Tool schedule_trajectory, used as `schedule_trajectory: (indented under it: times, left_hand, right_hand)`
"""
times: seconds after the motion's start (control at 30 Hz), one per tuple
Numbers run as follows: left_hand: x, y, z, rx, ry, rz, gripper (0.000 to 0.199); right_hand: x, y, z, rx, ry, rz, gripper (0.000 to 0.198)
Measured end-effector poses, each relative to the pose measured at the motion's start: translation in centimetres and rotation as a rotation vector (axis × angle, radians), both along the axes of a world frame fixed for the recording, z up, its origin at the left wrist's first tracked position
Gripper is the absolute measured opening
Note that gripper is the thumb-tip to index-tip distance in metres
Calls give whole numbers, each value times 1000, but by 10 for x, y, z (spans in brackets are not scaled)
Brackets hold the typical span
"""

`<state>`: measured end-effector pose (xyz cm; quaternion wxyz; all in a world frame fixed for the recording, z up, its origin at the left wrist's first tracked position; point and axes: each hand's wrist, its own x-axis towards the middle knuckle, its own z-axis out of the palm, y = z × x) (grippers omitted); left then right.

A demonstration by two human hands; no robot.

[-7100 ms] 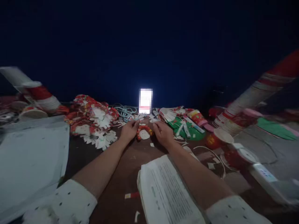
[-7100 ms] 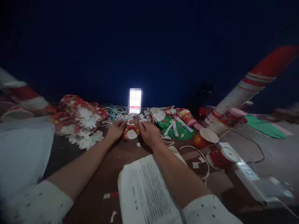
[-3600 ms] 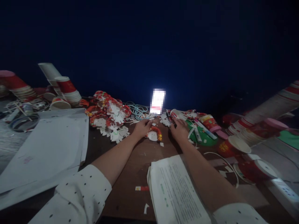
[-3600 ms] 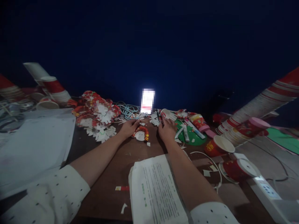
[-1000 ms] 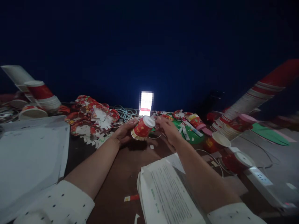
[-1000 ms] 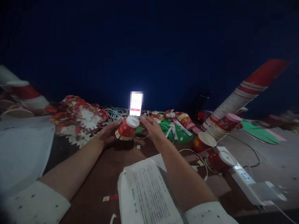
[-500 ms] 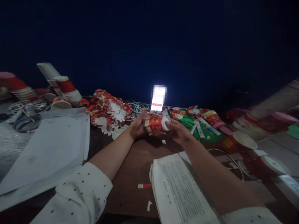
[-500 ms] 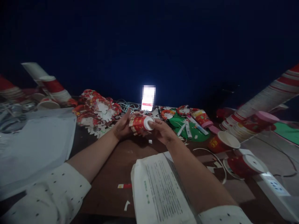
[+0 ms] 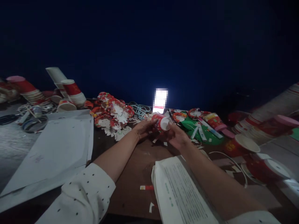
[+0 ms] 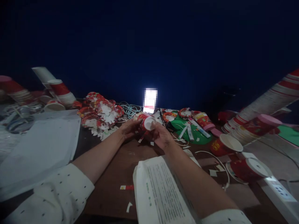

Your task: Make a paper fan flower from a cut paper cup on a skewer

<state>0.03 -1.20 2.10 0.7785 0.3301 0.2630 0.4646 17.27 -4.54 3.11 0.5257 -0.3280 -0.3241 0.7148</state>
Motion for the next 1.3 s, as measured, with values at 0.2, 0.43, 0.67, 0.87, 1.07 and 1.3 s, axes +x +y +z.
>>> schedule_trajectory:
  times: [0.2, 0.43, 0.67, 0.87, 1.07, 1.3]
  left_hand:
    - [-1, -4, 1, 18, 8, -57, 27]
    - [-4, 4, 1, 25, 129, 45, 27]
    - [-7, 10, -5, 44, 215, 93, 33]
    - [-4, 12, -7, 24, 348, 183, 37]
    - [-3, 10, -2, 32, 399, 189, 37]
    - [-1, 16, -5, 83, 447, 314, 30]
  right_hand:
    - [-5, -2, -8, -50, 4, 0, 39]
    - [-4, 7, -17, -19, -105, -145, 35]
    - [-5, 10, -20, -31, -39, -200, 28]
    - [-7, 11, -19, 9, -108, -240, 30]
    - [-9, 9, -15, 53, -157, -310, 30]
    - [-12, 8, -6, -44, -42, -360, 21]
